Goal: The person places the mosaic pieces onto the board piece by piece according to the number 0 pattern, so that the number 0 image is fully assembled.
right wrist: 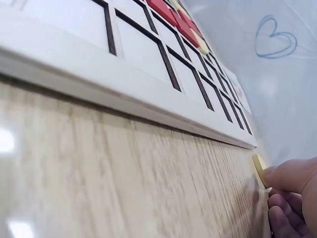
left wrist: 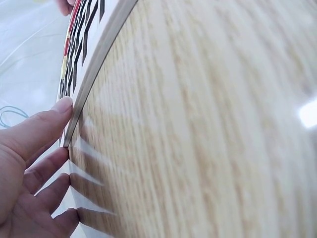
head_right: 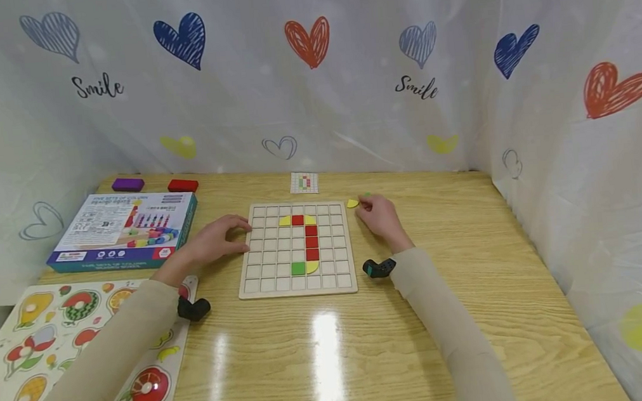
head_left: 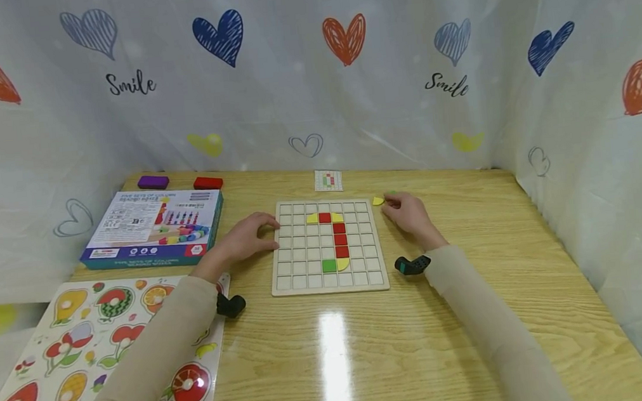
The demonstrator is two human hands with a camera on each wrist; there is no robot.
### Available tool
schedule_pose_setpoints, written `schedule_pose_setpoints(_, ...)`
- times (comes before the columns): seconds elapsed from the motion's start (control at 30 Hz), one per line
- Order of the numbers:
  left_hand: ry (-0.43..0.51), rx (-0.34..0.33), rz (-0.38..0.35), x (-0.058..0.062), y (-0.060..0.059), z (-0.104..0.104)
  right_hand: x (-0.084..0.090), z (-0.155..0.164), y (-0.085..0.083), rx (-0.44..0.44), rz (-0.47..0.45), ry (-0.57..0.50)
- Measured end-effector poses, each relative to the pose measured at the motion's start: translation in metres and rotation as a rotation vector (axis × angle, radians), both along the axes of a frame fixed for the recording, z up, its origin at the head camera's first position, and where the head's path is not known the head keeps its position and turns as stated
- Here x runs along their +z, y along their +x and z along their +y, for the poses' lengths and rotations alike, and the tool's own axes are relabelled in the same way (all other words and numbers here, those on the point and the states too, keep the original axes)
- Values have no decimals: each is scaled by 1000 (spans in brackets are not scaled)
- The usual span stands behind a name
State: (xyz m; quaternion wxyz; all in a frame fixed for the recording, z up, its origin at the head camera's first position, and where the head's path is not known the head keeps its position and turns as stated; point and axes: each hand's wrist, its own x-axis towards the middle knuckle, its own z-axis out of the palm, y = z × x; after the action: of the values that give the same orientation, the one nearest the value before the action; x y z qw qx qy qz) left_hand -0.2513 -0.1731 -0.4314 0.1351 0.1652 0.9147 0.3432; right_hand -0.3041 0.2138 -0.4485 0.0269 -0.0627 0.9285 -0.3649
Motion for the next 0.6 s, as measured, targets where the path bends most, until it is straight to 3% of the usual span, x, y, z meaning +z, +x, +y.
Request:
schedule_pose_setpoints(0.37, 19, 15, -14, 0, -1, -1, -2, -11, -8, 126, 72, 113)
schedule_pose_setpoints(0.6, 11, 5, -2, 0, 1, -1, -1, -13, -3, 127, 107, 152)
